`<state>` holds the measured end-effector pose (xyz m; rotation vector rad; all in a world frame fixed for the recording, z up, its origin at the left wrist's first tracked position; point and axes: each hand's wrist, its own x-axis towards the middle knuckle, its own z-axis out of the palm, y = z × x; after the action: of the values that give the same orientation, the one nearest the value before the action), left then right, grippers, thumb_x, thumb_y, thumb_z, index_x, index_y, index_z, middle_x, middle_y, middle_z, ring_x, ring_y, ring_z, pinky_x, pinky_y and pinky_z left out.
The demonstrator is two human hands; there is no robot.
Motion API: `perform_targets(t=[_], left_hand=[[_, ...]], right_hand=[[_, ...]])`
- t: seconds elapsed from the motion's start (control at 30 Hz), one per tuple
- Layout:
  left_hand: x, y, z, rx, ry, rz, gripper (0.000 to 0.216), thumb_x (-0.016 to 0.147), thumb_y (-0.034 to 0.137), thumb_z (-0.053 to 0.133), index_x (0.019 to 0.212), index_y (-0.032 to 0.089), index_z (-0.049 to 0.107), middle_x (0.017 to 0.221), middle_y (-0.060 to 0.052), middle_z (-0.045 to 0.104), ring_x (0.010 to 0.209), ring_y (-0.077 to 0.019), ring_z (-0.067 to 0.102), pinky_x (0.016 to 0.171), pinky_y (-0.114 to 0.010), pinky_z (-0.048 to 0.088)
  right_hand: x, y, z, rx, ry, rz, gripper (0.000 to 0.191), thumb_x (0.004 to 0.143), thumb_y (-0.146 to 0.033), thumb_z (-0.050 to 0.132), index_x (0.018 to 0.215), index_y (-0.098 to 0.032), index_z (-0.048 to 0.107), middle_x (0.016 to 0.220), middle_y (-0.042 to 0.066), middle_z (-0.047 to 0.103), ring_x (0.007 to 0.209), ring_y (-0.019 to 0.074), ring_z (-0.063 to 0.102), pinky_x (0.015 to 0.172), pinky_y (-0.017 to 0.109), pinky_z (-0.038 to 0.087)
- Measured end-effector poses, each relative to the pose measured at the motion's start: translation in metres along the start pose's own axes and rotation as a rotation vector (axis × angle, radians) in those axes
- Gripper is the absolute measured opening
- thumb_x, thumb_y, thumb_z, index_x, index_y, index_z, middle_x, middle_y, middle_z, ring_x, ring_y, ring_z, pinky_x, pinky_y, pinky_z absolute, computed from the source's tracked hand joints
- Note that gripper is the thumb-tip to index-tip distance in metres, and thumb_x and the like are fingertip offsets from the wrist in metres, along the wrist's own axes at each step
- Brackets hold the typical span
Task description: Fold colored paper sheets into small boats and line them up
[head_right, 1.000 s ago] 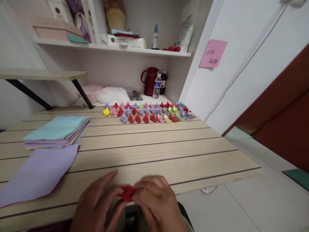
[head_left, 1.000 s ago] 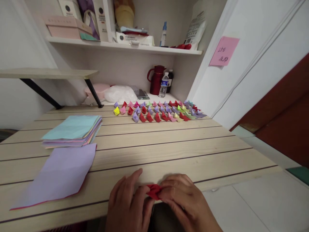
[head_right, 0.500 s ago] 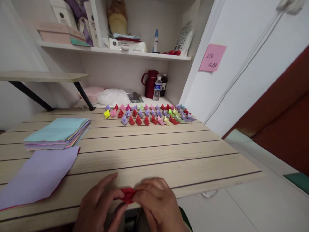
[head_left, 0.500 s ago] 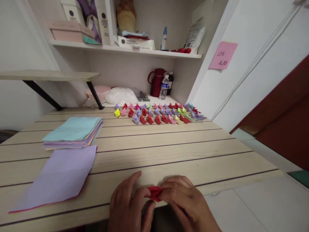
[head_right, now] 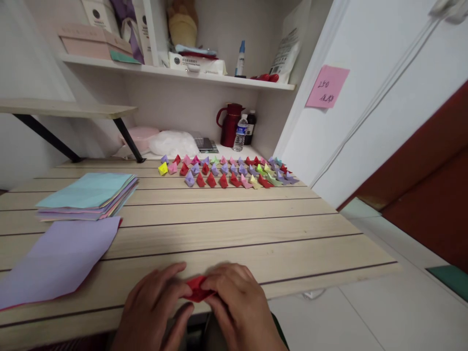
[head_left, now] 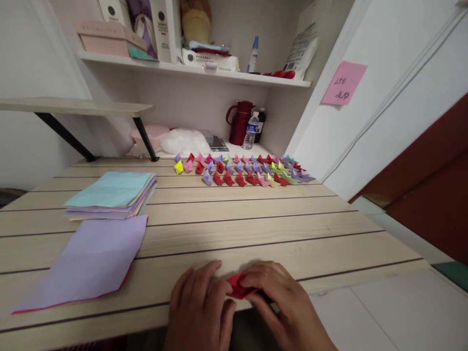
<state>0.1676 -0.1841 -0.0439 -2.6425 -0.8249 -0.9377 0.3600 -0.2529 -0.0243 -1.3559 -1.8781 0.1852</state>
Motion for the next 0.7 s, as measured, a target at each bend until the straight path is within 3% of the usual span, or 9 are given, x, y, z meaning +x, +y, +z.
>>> perform_targets(t=[0.33,0.57,0.7], left_hand=[[-0.003,0.001,0.0,-0.041,0.026,-0.057,0.03,0.079,0.023,0.063,0.109,0.026,0.059,0.116,-0.007,0.07,0.101,-0.022,0.068,0.083,-0.04,0.053],[0.003,0.003,-0.001,-0.004,-0.002,-0.055,0.022,0.081,0.019,0.061,0.101,0.029,0.062,0.123,-0.009,0.066,0.1,-0.0247,0.067,0.078,-0.043,0.053],[0.009,0.002,0.001,-0.023,-0.019,-0.061,0.014,0.083,0.02,0.06,0.094,0.028,0.061,0.115,-0.007,0.069,0.098,-0.0247,0.066,0.08,-0.044,0.05]], right_hand=[[0.001,0.0,0.005,-0.026,0.036,0.017,0.015,0.093,-0.013,0.054,0.098,-0.024,0.063,0.097,0.004,0.071,0.092,0.0205,0.066,0.08,0.035,0.053],[0.001,-0.002,0.005,-0.012,0.049,0.044,0.013,0.094,-0.015,0.056,0.097,-0.025,0.064,0.096,0.003,0.071,0.091,0.02,0.065,0.081,0.035,0.05],[0.001,-0.003,0.005,-0.046,0.009,0.082,0.01,0.093,-0.015,0.057,0.096,-0.024,0.061,0.093,0.002,0.069,0.087,0.02,0.061,0.078,0.036,0.046]])
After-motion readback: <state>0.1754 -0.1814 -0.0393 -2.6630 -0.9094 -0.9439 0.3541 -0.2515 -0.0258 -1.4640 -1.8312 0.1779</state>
